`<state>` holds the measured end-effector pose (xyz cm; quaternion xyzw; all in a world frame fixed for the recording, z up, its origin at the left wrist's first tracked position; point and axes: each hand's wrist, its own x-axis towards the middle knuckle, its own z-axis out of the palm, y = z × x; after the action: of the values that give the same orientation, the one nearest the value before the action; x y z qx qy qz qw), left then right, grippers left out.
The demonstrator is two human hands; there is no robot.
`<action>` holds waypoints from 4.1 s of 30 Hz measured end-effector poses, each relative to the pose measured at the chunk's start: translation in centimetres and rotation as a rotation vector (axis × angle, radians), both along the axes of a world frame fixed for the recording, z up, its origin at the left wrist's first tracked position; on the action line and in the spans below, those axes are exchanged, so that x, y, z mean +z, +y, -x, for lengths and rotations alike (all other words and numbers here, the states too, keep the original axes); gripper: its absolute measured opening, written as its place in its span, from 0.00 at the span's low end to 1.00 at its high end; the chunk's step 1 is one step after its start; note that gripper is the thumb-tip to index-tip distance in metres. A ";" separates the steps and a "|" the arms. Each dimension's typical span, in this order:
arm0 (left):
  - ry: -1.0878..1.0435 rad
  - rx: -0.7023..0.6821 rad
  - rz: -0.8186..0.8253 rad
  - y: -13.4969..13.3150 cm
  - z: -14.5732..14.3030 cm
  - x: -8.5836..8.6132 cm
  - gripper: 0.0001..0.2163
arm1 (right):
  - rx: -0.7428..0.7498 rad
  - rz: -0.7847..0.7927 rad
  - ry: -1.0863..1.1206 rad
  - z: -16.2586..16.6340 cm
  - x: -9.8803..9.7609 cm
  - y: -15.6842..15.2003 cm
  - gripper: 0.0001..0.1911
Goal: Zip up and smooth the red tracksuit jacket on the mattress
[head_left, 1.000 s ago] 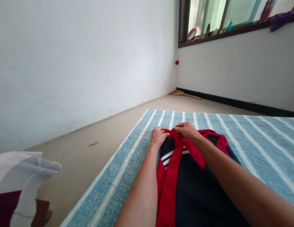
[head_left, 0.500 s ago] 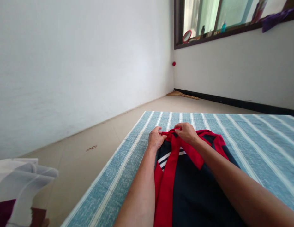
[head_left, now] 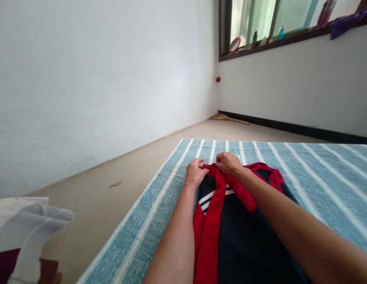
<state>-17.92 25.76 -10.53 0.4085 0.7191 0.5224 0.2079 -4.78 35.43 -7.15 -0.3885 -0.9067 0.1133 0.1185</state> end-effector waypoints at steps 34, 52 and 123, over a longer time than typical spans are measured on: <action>-0.093 -0.084 -0.118 0.0 -0.4 0.3 0.15 | 0.260 0.359 0.015 1.6 0.8 2.0 0.13; -0.192 -0.101 -0.114 0.1 0.0 0.0 0.16 | 0.286 0.349 0.078 1.9 1.0 1.7 0.10; 0.636 -0.086 0.244 0.5 -3.0 1.3 0.05 | 0.218 -0.051 -0.038 -6.3 2.4 -5.4 0.12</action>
<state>-14.95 26.22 -9.28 0.5531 0.7871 0.2696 0.0425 1.56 30.01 -4.79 -0.2865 -0.9483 0.0950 0.0983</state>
